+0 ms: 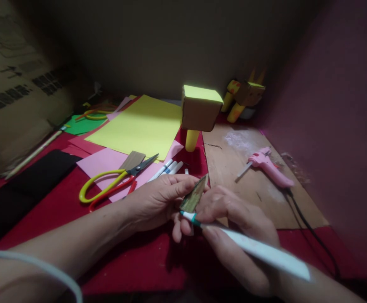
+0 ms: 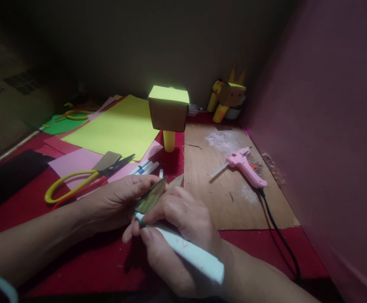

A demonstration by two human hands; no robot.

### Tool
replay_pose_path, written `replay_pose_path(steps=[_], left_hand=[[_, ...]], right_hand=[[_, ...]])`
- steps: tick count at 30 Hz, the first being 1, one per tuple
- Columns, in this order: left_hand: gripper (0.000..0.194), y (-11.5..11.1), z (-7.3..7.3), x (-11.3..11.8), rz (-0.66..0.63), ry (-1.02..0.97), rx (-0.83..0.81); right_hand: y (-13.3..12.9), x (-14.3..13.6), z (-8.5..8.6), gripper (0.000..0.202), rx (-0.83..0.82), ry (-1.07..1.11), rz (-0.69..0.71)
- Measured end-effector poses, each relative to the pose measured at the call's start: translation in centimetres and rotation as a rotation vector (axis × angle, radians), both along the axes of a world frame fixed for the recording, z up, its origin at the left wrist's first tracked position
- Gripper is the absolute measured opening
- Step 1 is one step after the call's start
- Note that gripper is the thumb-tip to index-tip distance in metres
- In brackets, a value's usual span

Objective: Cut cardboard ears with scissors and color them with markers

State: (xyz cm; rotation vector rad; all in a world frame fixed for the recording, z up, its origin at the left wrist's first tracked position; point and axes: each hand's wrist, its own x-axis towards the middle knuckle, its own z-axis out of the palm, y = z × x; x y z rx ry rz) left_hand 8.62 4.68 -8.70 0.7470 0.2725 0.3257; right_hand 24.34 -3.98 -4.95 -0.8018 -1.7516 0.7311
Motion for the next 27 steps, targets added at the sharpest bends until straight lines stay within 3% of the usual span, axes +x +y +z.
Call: replay_pose_path(steps=[6, 14, 27], left_hand=[[0.027, 0.0, 0.5, 0.0, 0.001, -0.014, -0.001], [0.026, 0.0, 0.3, -0.2, 0.030, -0.026, 0.008], [0.022, 0.0, 0.3, -0.2, 0.005, -0.056, -0.003]], right_hand=[[-0.5, 0.0, 0.5, 0.013, -0.108, 0.243, -0.047], [-0.1, 0.9, -0.5, 0.014, -0.017, 0.168, -0.330], [0.1, 1.1, -0.4, 0.013, 0.050, 0.031, -0.448]])
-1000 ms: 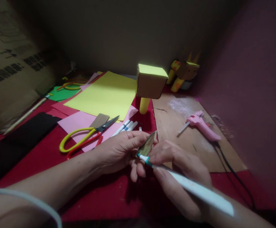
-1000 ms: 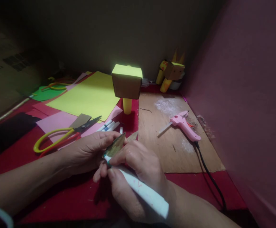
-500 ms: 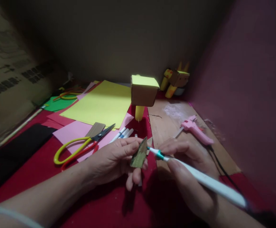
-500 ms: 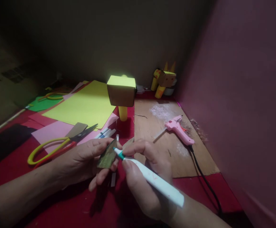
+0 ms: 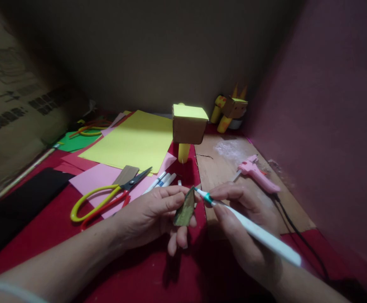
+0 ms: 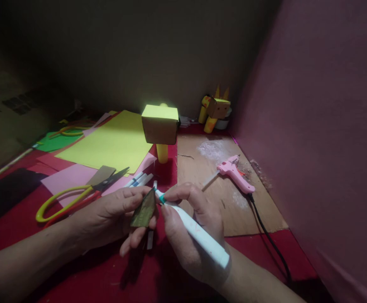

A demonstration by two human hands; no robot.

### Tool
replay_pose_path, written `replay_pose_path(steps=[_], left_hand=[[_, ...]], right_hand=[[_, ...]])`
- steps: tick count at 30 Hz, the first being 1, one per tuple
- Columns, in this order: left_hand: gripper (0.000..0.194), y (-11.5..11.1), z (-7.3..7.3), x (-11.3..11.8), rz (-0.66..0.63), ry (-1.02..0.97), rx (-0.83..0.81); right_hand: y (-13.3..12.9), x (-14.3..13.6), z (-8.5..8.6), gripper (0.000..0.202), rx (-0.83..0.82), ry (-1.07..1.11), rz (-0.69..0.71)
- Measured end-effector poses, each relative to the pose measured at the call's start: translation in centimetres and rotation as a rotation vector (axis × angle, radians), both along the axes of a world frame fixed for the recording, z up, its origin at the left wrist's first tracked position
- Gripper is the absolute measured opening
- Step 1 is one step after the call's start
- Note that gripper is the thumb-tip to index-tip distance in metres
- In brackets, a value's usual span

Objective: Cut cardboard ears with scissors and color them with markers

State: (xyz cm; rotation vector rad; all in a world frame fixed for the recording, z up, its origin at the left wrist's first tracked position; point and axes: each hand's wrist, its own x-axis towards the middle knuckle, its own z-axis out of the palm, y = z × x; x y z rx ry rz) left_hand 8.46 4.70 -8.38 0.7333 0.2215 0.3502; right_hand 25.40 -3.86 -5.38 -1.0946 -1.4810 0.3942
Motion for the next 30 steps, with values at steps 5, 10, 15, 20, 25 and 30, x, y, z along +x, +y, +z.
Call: replay_pose_path(steps=[5, 10, 15, 20, 25, 30], left_hand=[[0.023, 0.04, -0.07, 0.08, -0.005, 0.010, 0.003], [0.022, 0.09, -0.10, 0.04, -0.002, 0.034, 0.008], [0.022, 0.01, -0.02, 0.06, 0.008, 0.052, 0.018], [0.024, -0.02, -0.13, 0.02, 0.006, 0.041, 0.018], [0.024, 0.00, -0.11, 0.01, 0.008, 0.049, 0.020], [0.023, 0.01, -0.18, -0.03, 0.007, 0.046, 0.024]], right_hand=[[-0.05, -0.03, -0.20, 0.012, -0.004, -0.030, -0.006], [-0.15, 0.03, -0.42, 0.012, -0.014, -0.051, -0.014], [-0.18, 0.01, -0.31, 0.011, -0.016, -0.077, -0.043], [-0.21, 0.09, -0.38, 0.013, -0.006, -0.024, -0.026], [-0.31, 0.02, -0.32, 0.013, -0.033, -0.033, -0.017], [-0.37, -0.04, -0.21, 0.012, -0.042, -0.064, -0.041]])
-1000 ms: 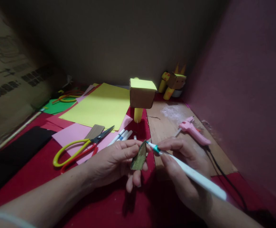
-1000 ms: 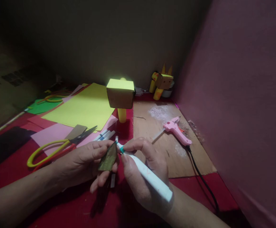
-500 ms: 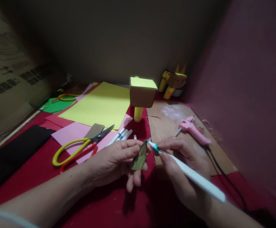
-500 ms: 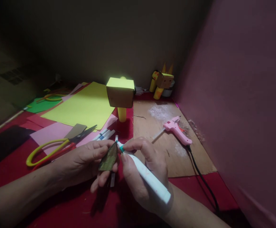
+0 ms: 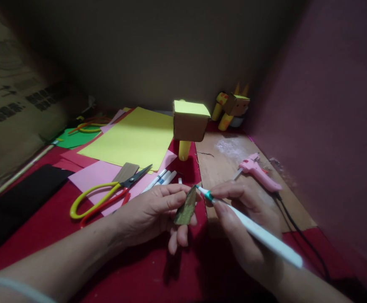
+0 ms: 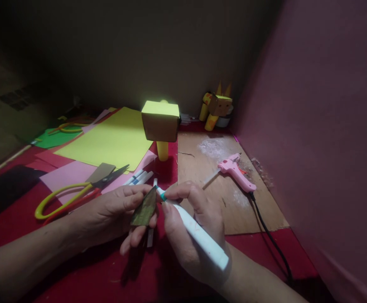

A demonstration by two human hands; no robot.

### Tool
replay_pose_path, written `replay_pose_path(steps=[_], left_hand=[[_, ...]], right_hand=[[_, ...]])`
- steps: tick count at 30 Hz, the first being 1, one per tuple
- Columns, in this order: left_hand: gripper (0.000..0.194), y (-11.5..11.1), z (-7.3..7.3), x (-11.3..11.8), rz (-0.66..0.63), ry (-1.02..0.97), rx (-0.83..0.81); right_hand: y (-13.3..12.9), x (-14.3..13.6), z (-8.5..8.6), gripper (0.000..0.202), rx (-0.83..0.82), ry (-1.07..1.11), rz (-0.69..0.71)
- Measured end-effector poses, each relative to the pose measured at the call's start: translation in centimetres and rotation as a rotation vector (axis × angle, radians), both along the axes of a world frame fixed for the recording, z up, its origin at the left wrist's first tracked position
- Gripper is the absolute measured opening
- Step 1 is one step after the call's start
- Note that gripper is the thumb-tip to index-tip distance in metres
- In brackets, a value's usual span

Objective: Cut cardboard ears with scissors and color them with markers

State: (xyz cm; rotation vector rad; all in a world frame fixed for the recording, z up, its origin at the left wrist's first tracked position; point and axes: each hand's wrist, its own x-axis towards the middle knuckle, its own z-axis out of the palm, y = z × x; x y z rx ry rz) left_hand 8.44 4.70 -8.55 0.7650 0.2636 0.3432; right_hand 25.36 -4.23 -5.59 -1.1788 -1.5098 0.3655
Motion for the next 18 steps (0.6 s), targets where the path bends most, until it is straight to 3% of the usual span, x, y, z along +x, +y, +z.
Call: replay_pose_path(steps=[18], left_hand=[[0.025, 0.01, -0.12, 0.02, -0.013, -0.013, 0.007]], right_hand=[[0.16, -0.02, 0.07, 0.015, 0.042, 0.053, 0.052]])
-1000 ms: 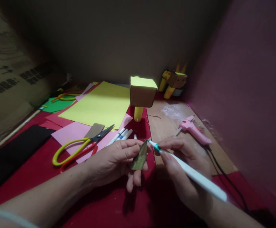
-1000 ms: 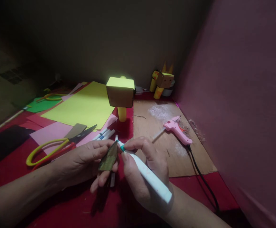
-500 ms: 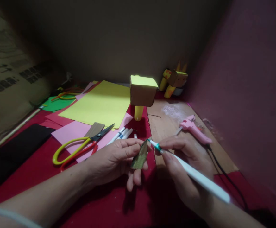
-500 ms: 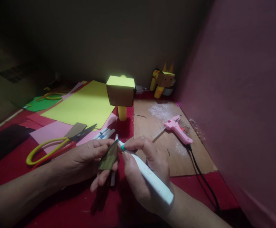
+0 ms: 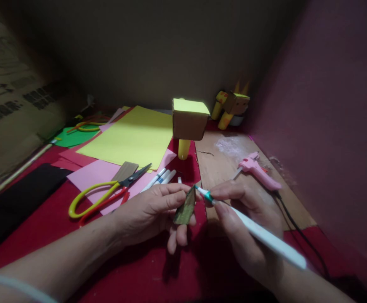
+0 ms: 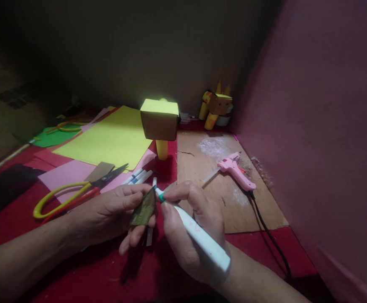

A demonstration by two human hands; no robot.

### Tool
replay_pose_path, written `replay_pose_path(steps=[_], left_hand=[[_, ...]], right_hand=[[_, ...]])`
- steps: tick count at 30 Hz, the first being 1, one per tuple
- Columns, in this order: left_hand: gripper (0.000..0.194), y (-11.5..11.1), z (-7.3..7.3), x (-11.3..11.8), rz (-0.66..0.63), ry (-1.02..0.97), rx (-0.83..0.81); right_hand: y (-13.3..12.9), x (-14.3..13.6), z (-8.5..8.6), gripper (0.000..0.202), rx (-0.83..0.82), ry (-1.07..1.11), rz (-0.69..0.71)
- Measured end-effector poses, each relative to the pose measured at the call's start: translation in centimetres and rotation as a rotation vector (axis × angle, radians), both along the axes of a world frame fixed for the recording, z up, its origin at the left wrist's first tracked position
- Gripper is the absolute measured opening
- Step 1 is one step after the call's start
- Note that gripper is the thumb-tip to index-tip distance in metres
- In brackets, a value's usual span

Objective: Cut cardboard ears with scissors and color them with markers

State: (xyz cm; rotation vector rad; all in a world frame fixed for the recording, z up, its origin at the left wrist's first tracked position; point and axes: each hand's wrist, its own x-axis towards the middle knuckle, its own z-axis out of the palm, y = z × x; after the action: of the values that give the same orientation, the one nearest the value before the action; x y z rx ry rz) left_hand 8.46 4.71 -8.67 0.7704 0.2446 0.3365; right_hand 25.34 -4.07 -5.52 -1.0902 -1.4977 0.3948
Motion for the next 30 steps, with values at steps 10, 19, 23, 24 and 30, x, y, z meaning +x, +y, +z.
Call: replay_pose_path(steps=[10, 19, 23, 24, 30], left_hand=[[0.024, -0.07, 0.22, 0.07, 0.006, 0.008, 0.003], [0.027, -0.06, 0.12, 0.07, 0.004, 0.023, 0.033], [0.026, -0.12, 0.13, 0.07, 0.018, 0.033, 0.039], [0.026, -0.11, 0.13, 0.07, 0.022, 0.034, 0.036], [0.025, 0.01, 0.03, -0.01, 0.004, 0.019, 0.009]], right_hand=[[0.05, -0.01, -0.10, 0.015, -0.006, 0.019, 0.052], [-0.07, 0.05, -0.06, 0.015, 0.008, 0.001, 0.020], [-0.10, -0.10, -0.06, 0.015, -0.006, 0.010, 0.020], [-0.11, -0.11, -0.05, 0.014, -0.014, 0.017, 0.031], [-0.04, 0.04, -0.14, 0.017, 0.003, 0.015, 0.078]])
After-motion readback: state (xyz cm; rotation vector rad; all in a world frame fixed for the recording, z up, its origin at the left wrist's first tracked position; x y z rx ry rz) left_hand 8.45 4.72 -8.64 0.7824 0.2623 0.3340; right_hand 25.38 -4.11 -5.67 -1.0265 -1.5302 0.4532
